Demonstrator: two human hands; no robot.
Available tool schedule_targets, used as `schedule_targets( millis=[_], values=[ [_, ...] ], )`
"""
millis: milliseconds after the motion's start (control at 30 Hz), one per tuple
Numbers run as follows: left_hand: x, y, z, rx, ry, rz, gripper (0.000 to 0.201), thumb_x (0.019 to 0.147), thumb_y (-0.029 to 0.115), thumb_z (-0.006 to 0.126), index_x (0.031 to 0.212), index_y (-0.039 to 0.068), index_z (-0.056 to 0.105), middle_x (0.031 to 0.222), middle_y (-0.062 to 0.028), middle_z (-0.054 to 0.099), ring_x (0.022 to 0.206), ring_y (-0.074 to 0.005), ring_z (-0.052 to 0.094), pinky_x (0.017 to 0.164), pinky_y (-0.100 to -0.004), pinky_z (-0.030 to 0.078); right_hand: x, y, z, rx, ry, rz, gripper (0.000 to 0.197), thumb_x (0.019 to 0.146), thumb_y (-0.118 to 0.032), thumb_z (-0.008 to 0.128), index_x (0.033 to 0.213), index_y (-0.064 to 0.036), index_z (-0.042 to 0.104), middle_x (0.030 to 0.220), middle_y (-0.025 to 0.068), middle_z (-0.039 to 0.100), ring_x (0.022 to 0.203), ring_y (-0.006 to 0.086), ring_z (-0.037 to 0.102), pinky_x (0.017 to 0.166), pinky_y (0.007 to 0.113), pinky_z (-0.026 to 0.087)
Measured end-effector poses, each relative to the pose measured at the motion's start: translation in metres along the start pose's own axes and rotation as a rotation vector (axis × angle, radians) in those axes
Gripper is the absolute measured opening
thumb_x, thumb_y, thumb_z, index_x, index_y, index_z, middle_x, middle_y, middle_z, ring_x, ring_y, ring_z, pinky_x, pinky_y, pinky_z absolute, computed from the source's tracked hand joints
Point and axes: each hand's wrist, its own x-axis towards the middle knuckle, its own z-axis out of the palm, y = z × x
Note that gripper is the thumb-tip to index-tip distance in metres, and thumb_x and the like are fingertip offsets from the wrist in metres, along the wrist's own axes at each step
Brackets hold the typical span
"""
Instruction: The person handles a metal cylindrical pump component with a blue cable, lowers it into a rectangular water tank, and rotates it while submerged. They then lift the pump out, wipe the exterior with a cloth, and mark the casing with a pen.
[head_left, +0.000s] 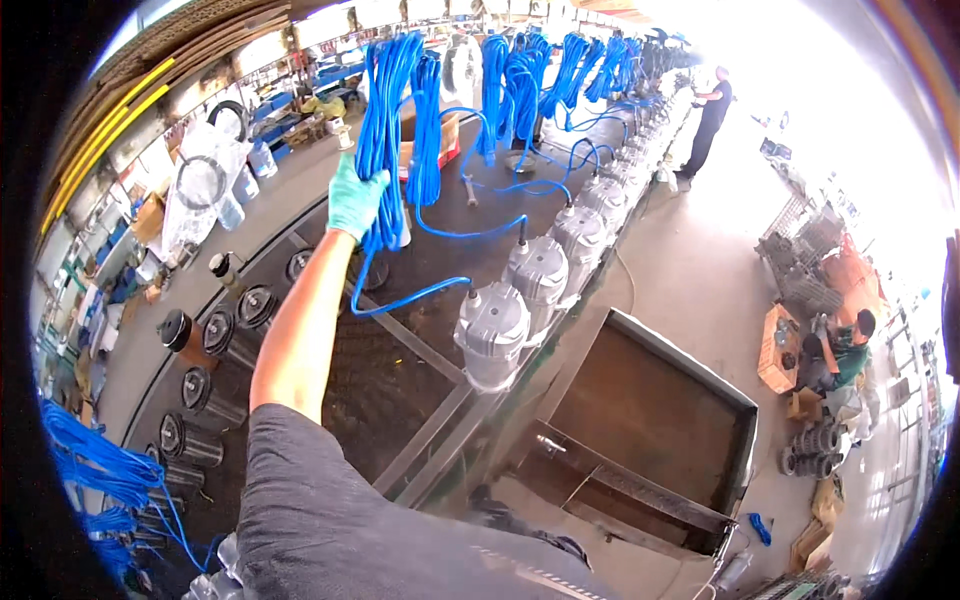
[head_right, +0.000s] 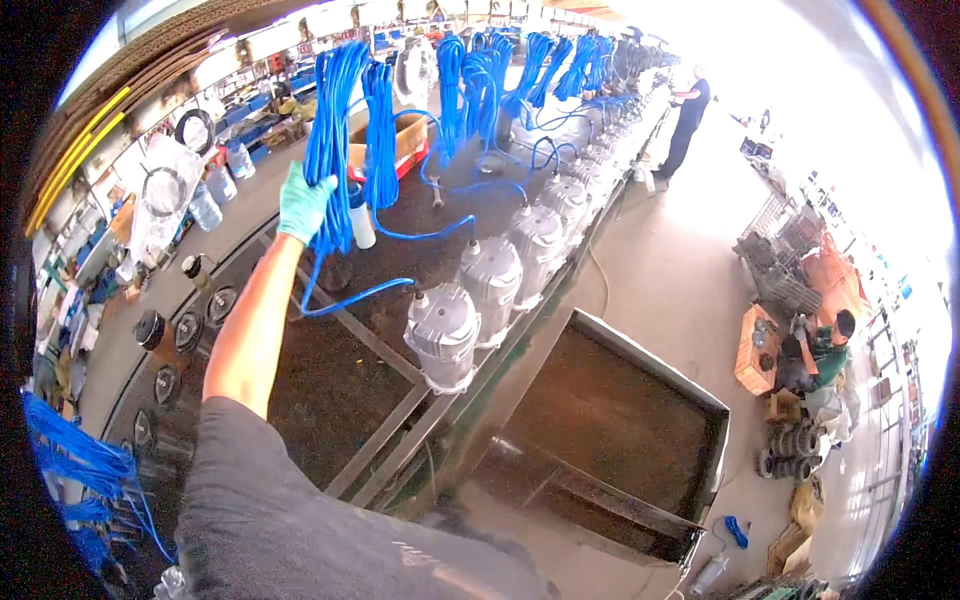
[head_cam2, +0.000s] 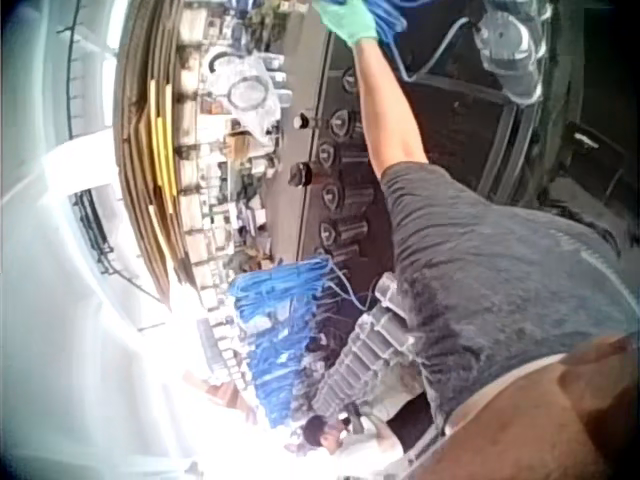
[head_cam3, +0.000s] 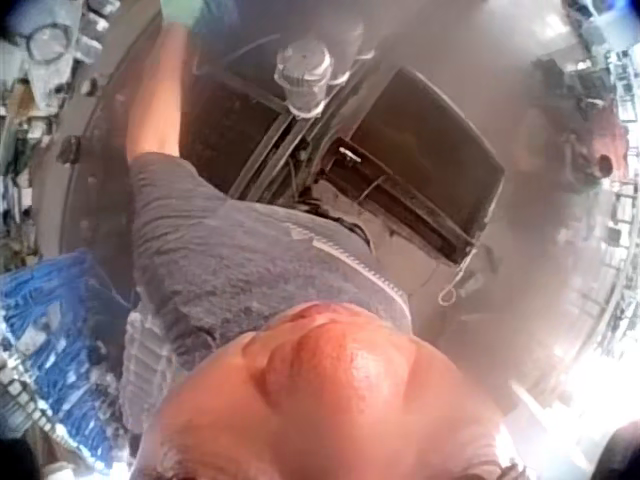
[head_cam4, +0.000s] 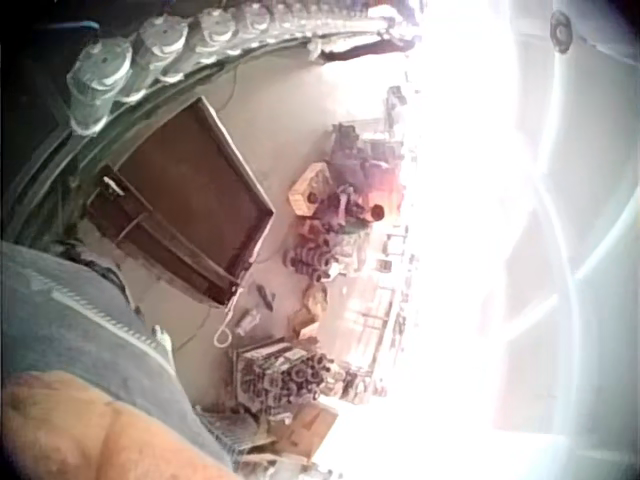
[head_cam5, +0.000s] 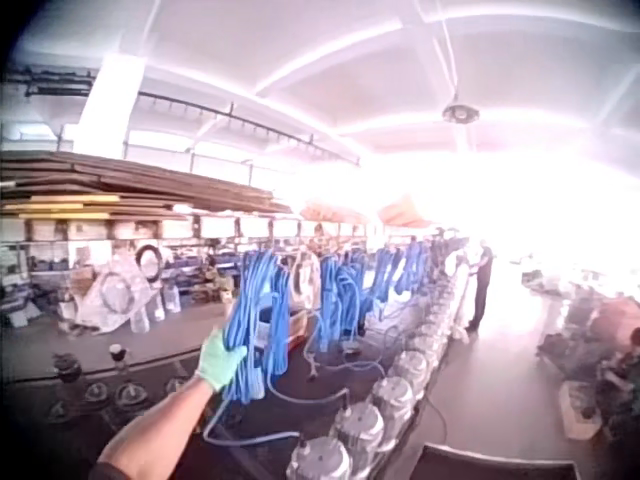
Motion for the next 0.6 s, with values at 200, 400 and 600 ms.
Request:
schedule_targets(
  millis=[200, 400, 600],
  values=[
    [-0.019, 0.031, -0.078, 0.161, 0.001, 0.158, 0.045, 0.084, 0.018, 0.082, 0.117, 0.000, 0.057, 0.105, -0.0161, 0.073, 0.094, -0.0275, 0.072, 0.083, -0.0382, 0.056, -0.001, 0.134, -0.016, -0.247, -0.041, -0.177, 0.027, 0.101, -0.029, 0.055, 0.110, -0.0042, 0.063, 0.091, 0.0203, 0.069, 0.076, 0.0340, 0.070, 0.068, 0.052, 0.060],
    [-0.083, 0.056, -0.098, -0.049, -0.099, 0.099, 0.046, 0.085, 0.017, 0.082, 0.122, 0.001, 0.060, 0.107, -0.0107, 0.073, 0.096, -0.0187, 0.069, 0.088, -0.0355, 0.055, -0.007, 0.138, -0.042, -0.255, -0.067, -0.111, 0.030, 0.101, -0.031, 0.057, 0.104, -0.0025, 0.065, 0.090, 0.0157, 0.071, 0.078, 0.0293, 0.073, 0.068, 0.045, 0.060],
    [-0.197, -0.003, -0.138, -0.216, -0.209, -0.193, 0.051, 0.082, 0.014, 0.082, 0.126, 0.001, 0.059, 0.114, -0.0091, 0.072, 0.100, -0.0211, 0.068, 0.092, -0.0362, 0.054, -0.082, 0.017, -0.028, 0.180, 0.009, 0.032, 0.036, 0.103, -0.035, 0.057, 0.103, 0.0006, 0.067, 0.090, 0.0128, 0.072, 0.078, 0.0258, 0.073, 0.069, 0.038, 0.059]
  ],
)
